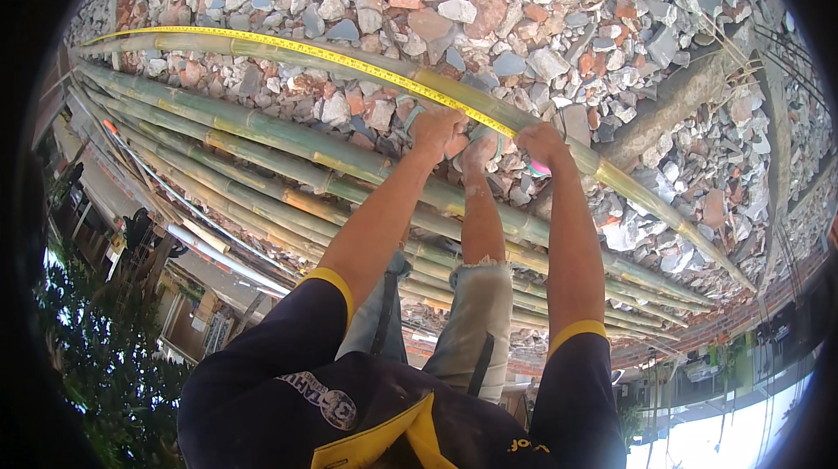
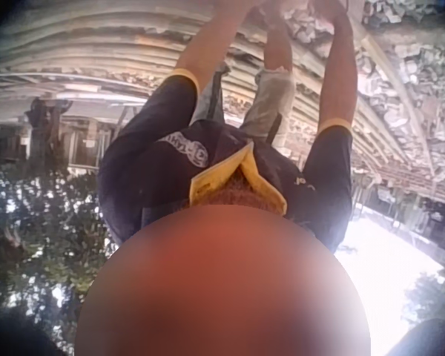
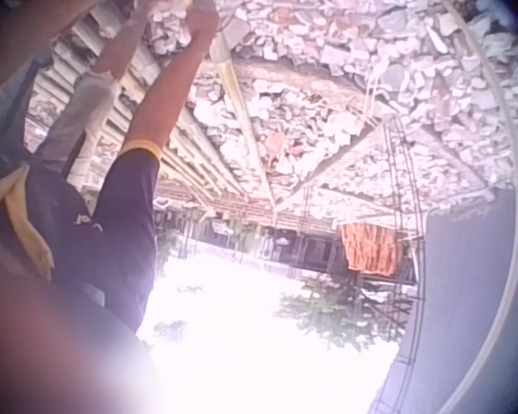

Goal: The person walks across bamboo scaffolding at a construction site, then uses a tape measure to measure the length of bamboo poles laid on the ground. The person adjusts the tape measure and repositions it along the poles multiple times.

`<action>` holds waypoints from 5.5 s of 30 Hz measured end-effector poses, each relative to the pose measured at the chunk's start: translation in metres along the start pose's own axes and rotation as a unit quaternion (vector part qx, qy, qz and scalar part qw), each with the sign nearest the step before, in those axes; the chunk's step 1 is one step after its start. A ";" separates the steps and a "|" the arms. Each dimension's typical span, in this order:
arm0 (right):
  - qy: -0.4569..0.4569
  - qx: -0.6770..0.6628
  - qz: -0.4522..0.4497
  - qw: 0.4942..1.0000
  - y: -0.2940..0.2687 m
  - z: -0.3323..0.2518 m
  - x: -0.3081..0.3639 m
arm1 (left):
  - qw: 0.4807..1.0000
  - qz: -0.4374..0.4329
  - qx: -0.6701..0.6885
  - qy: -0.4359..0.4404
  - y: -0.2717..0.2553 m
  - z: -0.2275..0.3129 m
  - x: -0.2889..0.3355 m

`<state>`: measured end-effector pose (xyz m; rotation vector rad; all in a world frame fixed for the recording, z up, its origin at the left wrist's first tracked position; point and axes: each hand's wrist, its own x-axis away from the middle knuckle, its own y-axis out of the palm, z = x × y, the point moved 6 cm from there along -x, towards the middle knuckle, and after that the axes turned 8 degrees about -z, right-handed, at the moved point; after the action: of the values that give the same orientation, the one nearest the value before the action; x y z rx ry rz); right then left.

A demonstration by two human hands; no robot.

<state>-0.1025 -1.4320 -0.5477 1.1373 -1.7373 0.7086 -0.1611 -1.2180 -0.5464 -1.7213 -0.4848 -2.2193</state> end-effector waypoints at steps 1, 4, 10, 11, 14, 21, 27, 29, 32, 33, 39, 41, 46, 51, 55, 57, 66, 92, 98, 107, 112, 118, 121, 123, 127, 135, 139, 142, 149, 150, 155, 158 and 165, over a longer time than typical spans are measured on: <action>0.008 -0.007 -0.001 1.000 0.000 0.002 -0.001 | 1.000 -0.001 0.003 0.002 0.000 0.000 0.000; 0.015 -0.022 0.001 1.000 0.001 0.005 -0.003 | 1.000 -0.007 0.012 0.020 0.002 0.002 0.002; 0.008 -0.044 -0.006 0.999 0.001 0.008 -0.007 | 1.000 0.019 0.005 0.014 0.002 0.001 0.002; 0.011 -0.060 -0.010 0.998 0.001 0.009 -0.007 | 1.000 0.022 -0.004 0.008 0.001 0.000 0.001; -0.022 -0.020 -0.021 0.999 -0.001 0.005 -0.008 | 0.999 0.036 -0.031 0.008 -0.001 -0.002 -0.002; 0.010 -0.026 -0.036 0.999 -0.001 0.004 -0.009 | 0.998 0.022 0.042 0.028 0.007 -0.009 -0.004; 0.029 -0.033 -0.044 0.998 -0.003 0.000 -0.004 | 0.999 0.006 0.042 -0.005 0.007 -0.019 -0.009; 0.028 -0.018 -0.041 0.999 -0.003 -0.003 -0.003 | 0.997 0.010 0.073 0.019 0.006 -0.018 -0.009; 0.020 0.019 -0.042 0.999 -0.005 -0.007 -0.001 | 0.998 -0.001 0.008 0.058 0.005 -0.008 -0.006; 0.000 0.021 -0.044 0.999 -0.005 -0.010 -0.001 | 0.999 0.009 0.000 0.041 0.004 -0.007 -0.006; -0.096 0.204 -0.066 0.972 -0.004 -0.018 0.001 | 1.000 0.023 -0.013 0.006 0.006 -0.001 -0.003; -0.089 0.224 -0.067 0.968 -0.005 -0.015 -0.001 | 0.999 0.024 -0.003 0.030 0.008 0.003 -0.003; -0.074 0.179 -0.077 0.978 -0.015 0.004 0.001 | 0.998 0.020 -0.006 0.051 0.011 0.011 -0.005; -0.125 0.103 -0.060 0.985 -0.015 0.016 -0.004 | 0.999 0.026 0.004 0.034 0.012 0.010 -0.005; -0.067 0.144 -0.046 0.986 -0.006 0.036 -0.020 | 0.998 0.041 -0.025 0.043 0.011 0.010 -0.007; 0.001 0.138 -0.029 0.990 -0.003 0.049 -0.029 | 0.998 0.026 -0.038 0.052 0.012 0.011 -0.009; 0.081 0.064 -0.006 0.995 0.000 0.067 -0.037 | 0.969 -0.025 -0.237 0.066 0.030 -0.005 0.002; 0.116 0.030 0.022 0.993 -0.010 0.029 -0.003 | 0.962 0.092 -0.259 -0.007 0.043 -0.045 -0.019; 0.092 -0.011 0.037 0.995 -0.003 0.017 0.020 | 0.965 0.094 -0.246 0.013 0.027 -0.065 -0.037; 0.059 0.029 0.107 0.992 0.009 0.009 0.037 | 0.944 0.104 -0.306 0.058 0.037 -0.048 -0.017; 0.035 0.003 0.089 0.995 0.007 0.012 0.035 | 0.922 0.131 -0.353 0.088 0.047 -0.029 -0.003; -0.026 -0.009 0.078 0.997 -0.008 0.006 0.033 | 0.931 0.105 -0.345 0.058 0.049 -0.031 -0.004; -0.040 -0.024 0.062 0.997 -0.010 0.003 0.035 | 0.938 0.099 -0.326 0.062 0.049 -0.031 -0.003; -0.057 -0.041 0.065 0.995 -0.010 -0.001 0.036 | 0.934 0.106 -0.336 0.064 0.050 -0.029 -0.002; -0.086 -0.050 0.076 0.992 -0.010 -0.007 0.038 | 0.930 0.113 -0.343 0.062 0.051 -0.025 0.000; -0.021 -0.099 0.014 0.995 -0.018 -0.006 0.042 | 0.950 0.079 -0.301 0.034 0.052 -0.041 -0.008; -0.075 -0.095 0.024 0.992 -0.034 -0.046 0.048 | 0.932 0.090 -0.349 -0.034 0.050 -0.035 0.006; -0.078 -0.100 -0.013 0.992 -0.041 -0.059 0.055 | 0.933 0.146 -0.329 0.013 0.051 -0.020 0.018; -0.030 -0.111 -0.015 0.993 -0.041 -0.055 0.063 | 0.942 0.100 -0.322 -0.010 0.054 -0.014 0.019; -0.026 -0.116 -0.013 0.993 -0.041 -0.055 0.063 | 0.942 0.099 -0.320 -0.016 0.054 -0.014 0.019; -0.025 -0.108 -0.009 0.994 -0.039 -0.058 0.065 | 0.938 0.089 -0.333 -0.039 0.055 -0.011 0.020; -0.033 -0.104 -0.008 0.994 -0.035 -0.057 0.064 | 0.941 0.093 -0.323 -0.041 0.054 -0.010 0.022; -0.020 -0.096 -0.006 0.995 -0.035 -0.053 0.064 | 0.942 0.080 -0.324 -0.042 0.053 -0.012 0.018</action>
<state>-0.0607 -1.4271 -0.4674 1.0351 -1.7875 0.5026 -0.1533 -1.2719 -0.5277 -2.0615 0.4187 -2.3387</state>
